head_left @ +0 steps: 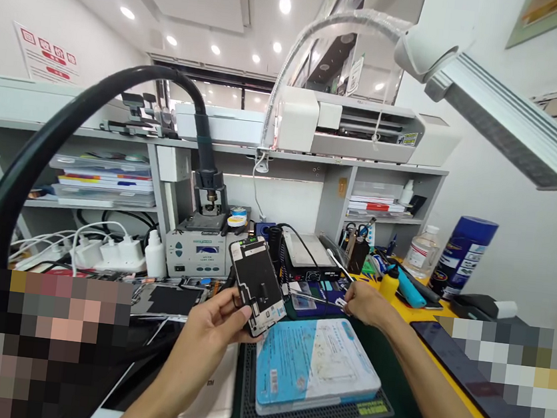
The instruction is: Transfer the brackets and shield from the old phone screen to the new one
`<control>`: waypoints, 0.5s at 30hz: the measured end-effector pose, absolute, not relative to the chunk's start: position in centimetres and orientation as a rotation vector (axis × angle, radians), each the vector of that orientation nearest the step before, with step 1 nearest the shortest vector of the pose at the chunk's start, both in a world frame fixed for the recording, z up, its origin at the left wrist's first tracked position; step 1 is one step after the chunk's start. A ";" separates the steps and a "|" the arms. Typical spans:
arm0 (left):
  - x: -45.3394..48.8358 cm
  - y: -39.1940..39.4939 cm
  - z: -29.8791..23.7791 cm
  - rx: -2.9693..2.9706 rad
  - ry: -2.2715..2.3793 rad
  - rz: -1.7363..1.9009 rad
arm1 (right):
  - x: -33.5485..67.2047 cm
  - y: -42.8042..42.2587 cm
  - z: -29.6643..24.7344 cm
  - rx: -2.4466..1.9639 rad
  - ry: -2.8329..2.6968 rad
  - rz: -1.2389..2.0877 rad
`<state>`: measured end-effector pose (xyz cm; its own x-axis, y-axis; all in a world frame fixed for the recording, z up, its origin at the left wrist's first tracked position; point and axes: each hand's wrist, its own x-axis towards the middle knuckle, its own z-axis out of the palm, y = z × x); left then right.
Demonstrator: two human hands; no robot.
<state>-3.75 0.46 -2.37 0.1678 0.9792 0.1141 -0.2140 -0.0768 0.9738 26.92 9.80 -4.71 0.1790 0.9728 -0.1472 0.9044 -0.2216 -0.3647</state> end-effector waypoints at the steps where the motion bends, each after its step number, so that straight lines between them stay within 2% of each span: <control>1: -3.7 0.4 -2.3 1.196 0.885 1.235 | 27.0 9.8 -4.7 -2.237 -1.800 0.525; 5: -3.7 0.4 -2.1 1.211 0.891 1.227 | 27.1 9.3 -3.4 -2.100 -1.690 0.421; 10: -3.6 0.4 -2.1 1.250 0.899 1.191 | 25.6 7.5 -0.9 -1.725 -1.525 0.224; 15: -3.7 0.5 -2.3 1.221 0.919 1.199 | 21.7 4.8 -0.3 -1.355 -1.621 0.573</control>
<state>-3.73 0.47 -2.25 0.1756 0.9805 0.0879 -0.1701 -0.0577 0.9837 21.72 4.78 -0.26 0.0259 0.9373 0.3476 0.5105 0.2866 -0.8107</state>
